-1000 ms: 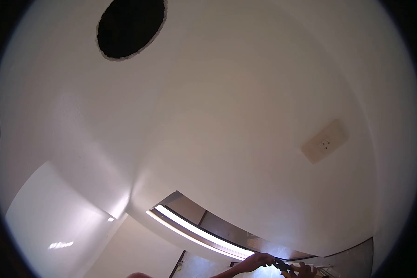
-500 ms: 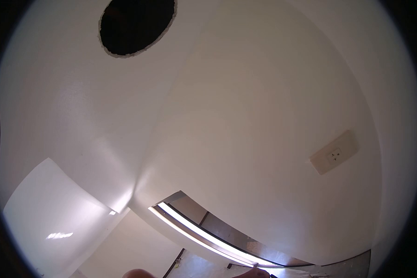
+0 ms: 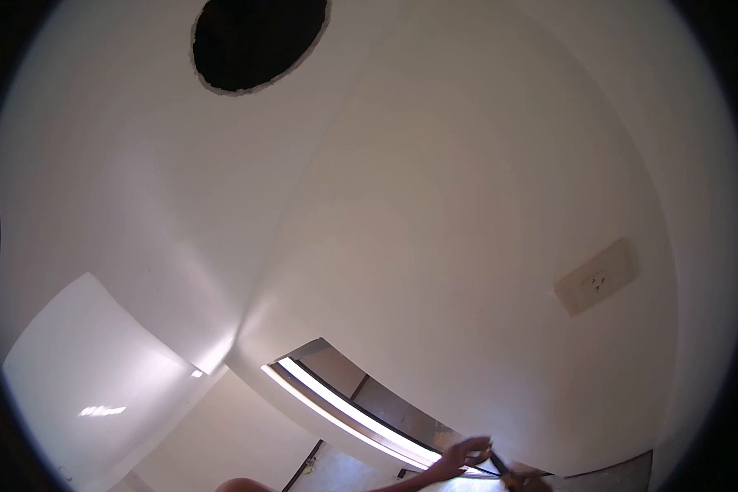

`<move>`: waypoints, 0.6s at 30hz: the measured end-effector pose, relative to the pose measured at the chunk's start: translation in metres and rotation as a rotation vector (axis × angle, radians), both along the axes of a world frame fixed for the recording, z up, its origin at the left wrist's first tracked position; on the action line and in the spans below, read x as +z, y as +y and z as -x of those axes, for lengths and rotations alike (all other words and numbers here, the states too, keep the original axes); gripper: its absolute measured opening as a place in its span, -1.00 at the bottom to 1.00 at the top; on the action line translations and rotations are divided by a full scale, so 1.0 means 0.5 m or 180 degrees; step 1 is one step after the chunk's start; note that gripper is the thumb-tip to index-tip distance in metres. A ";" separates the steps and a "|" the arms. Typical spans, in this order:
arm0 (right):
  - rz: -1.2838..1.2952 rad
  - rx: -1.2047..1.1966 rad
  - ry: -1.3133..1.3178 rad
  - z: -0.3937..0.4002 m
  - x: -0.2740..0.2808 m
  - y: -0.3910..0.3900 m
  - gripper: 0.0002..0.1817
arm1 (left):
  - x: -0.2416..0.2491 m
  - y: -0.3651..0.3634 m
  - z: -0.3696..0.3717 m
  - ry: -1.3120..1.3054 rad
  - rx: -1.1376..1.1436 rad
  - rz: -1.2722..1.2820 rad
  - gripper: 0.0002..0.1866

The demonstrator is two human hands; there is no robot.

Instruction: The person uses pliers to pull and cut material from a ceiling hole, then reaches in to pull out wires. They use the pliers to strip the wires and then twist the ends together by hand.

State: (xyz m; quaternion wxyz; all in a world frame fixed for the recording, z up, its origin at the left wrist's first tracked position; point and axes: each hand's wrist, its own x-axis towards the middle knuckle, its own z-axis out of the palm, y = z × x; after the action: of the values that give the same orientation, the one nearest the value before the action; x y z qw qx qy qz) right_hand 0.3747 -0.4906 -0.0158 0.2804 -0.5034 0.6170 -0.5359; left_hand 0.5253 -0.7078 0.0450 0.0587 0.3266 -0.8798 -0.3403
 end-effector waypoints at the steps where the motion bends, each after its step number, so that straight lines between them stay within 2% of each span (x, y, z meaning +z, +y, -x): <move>1: 0.0355 -0.0005 0.0262 0.064 0.114 -0.003 -0.41 | 0.163 0.068 0.097 0.0071 -0.0124 -0.0027 -0.50; 2: 0.0400 -0.0155 -0.0257 0.101 0.136 -0.043 -0.37 | 0.245 0.082 0.143 0.0798 -0.0402 -0.0248 -0.52; 3: 0.1587 -0.0849 0.1256 0.157 0.221 -0.061 -0.43 | 0.334 0.098 0.191 0.1139 -0.0766 0.0359 -0.49; 4: 0.1947 -0.1286 0.1419 0.197 0.300 -0.077 -0.52 | 0.409 0.106 0.225 0.1417 -0.0826 0.0311 -0.47; 5: 0.2314 -0.1391 0.1673 0.248 0.387 -0.080 -0.57 | 0.471 0.107 0.258 0.1873 -0.1072 0.0659 -0.46; 6: 0.2592 -0.1473 0.2297 0.294 0.483 -0.071 -0.53 | 0.546 0.129 0.299 0.2472 -0.1386 0.0848 -0.43; 8: 0.2981 -0.1706 0.2092 0.343 0.641 -0.086 -0.60 | 0.682 0.154 0.370 0.3259 -0.2026 0.1177 -0.46; 9: 0.3182 -0.1994 0.2340 0.362 0.698 -0.098 -0.57 | 0.741 0.161 0.403 0.3516 -0.2251 0.1408 -0.42; 11: 0.3496 -0.1981 0.2127 0.406 0.787 -0.117 -0.43 | 0.844 0.195 0.449 0.3829 -0.2548 0.1453 -0.40; 12: 0.3738 -0.2163 0.2339 0.425 0.825 -0.123 -0.40 | 0.885 0.200 0.467 0.3962 -0.2772 0.1631 -0.40; 14: 0.3879 -0.2528 0.2451 0.460 0.877 -0.127 -0.40 | 0.935 0.217 0.480 0.3906 -0.2734 0.2115 -0.41; 15: 0.3929 -0.2692 0.2687 0.478 0.899 -0.118 -0.36 | 0.952 0.223 0.488 0.3932 -0.2828 0.2207 -0.49; 17: 0.3972 -0.2812 0.2940 0.479 0.935 -0.103 -0.31 | 0.964 0.233 0.490 0.3923 -0.2797 0.2331 -0.53; 18: 0.4089 -0.2870 0.2860 0.468 0.956 -0.092 -0.55 | 0.969 0.238 0.493 0.3899 -0.2799 0.2460 -0.56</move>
State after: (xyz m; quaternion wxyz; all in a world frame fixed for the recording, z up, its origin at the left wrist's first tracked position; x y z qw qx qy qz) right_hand 0.1408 -0.5364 0.4622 -0.5586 -0.4354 0.3890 -0.5891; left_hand 0.2786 -0.5886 0.5295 0.4948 -0.3303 -0.7941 -0.1244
